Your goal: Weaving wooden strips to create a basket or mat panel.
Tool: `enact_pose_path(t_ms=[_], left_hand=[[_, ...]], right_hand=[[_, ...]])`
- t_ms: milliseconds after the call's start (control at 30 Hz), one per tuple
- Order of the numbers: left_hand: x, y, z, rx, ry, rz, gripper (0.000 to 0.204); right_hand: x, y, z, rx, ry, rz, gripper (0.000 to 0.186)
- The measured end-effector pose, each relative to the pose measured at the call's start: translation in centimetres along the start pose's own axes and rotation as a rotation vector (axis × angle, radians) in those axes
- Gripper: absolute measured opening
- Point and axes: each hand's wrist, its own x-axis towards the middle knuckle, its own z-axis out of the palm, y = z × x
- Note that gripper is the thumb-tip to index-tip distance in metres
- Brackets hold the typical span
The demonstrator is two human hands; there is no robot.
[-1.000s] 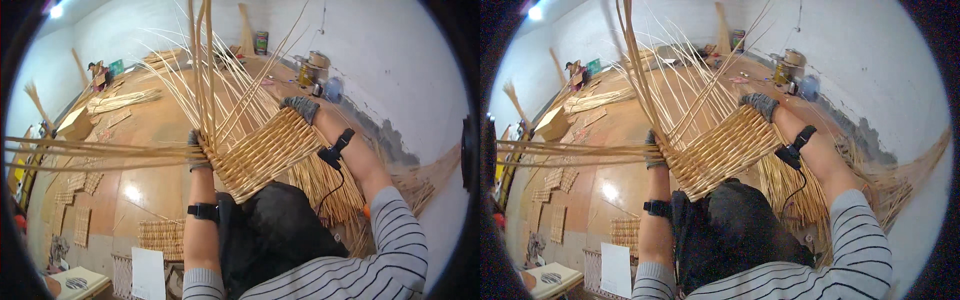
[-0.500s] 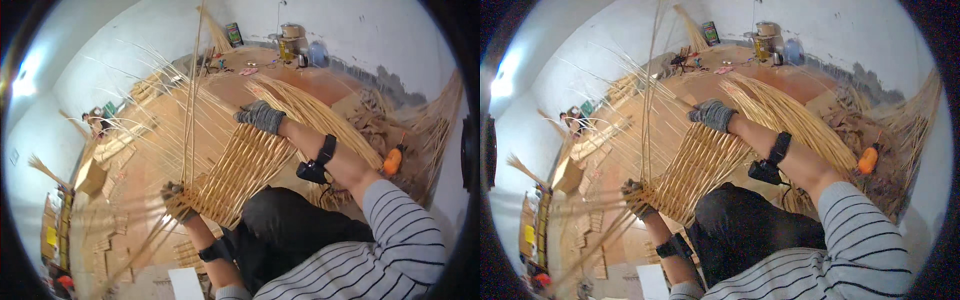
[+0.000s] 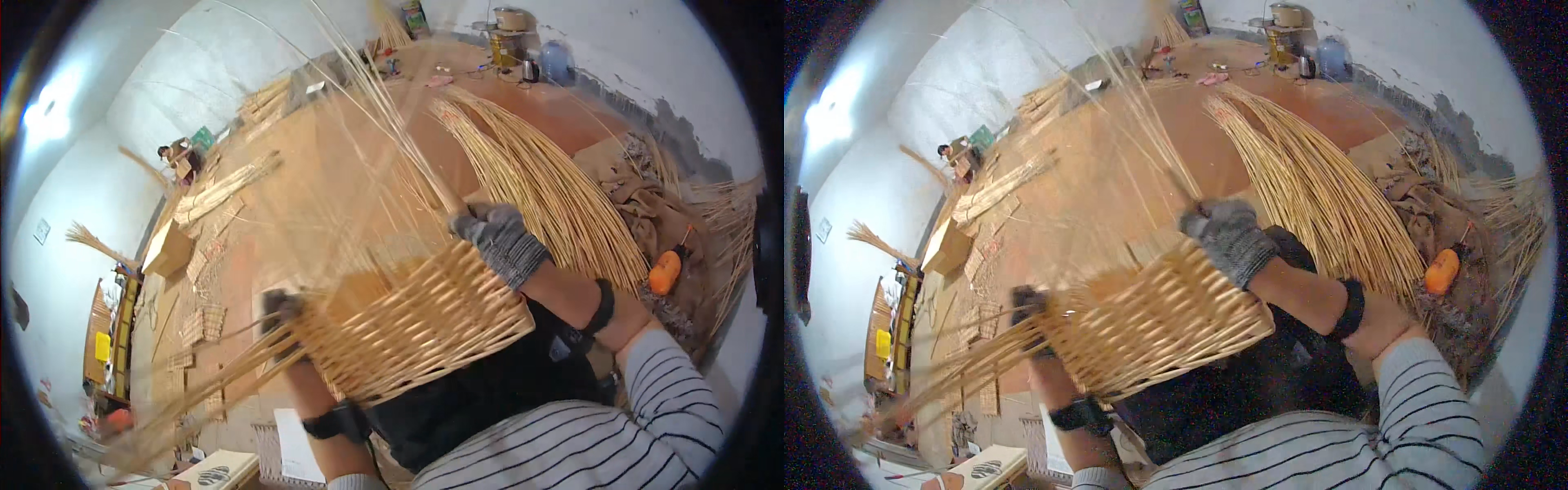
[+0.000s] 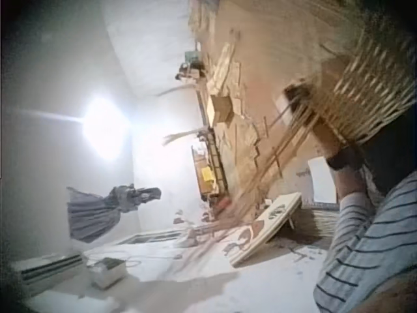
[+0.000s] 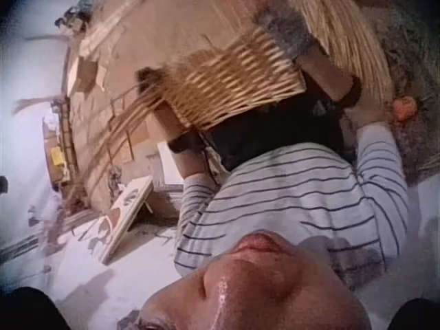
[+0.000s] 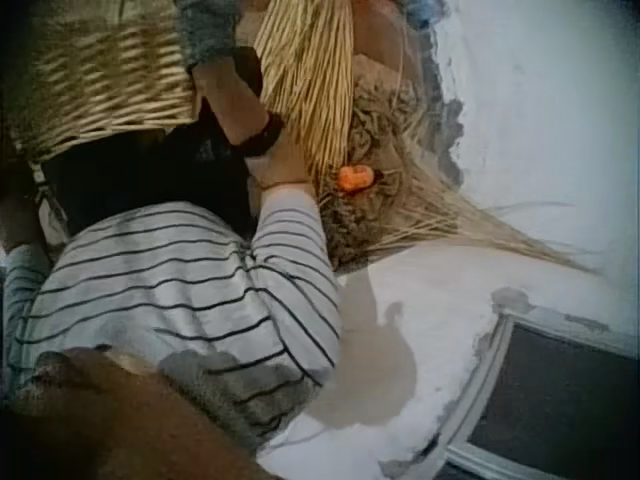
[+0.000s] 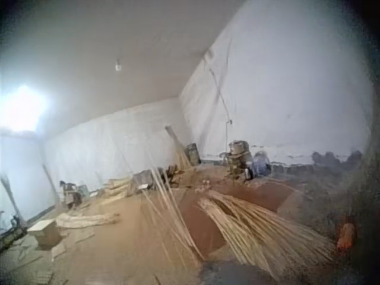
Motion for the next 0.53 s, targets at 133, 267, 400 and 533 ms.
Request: enact_pose_path(t_ms=[133,267,400,533], left_hand=[[2.2,-9.5,-6.4,0.075,0.367,-0.233,0.019],[3.4,-11.2,-7.5,-0.122,0.088,-0.392,0.026],[5.6,-12.8,-5.2,0.081,0.323,-0.327,0.022],[5.1,-12.2,-7.3,-0.115,0.251,-0.399,0.03]], right_hand=[[1.4,11.6,4.5,-0.562,0.004,-0.08,0.041],[3.1,16.4,5.6,-0.317,0.018,0.215,0.042],[4.5,16.5,4.7,-0.421,-0.065,0.249,0.042],[4.5,15.0,5.4,-0.43,0.138,0.123,0.044]])
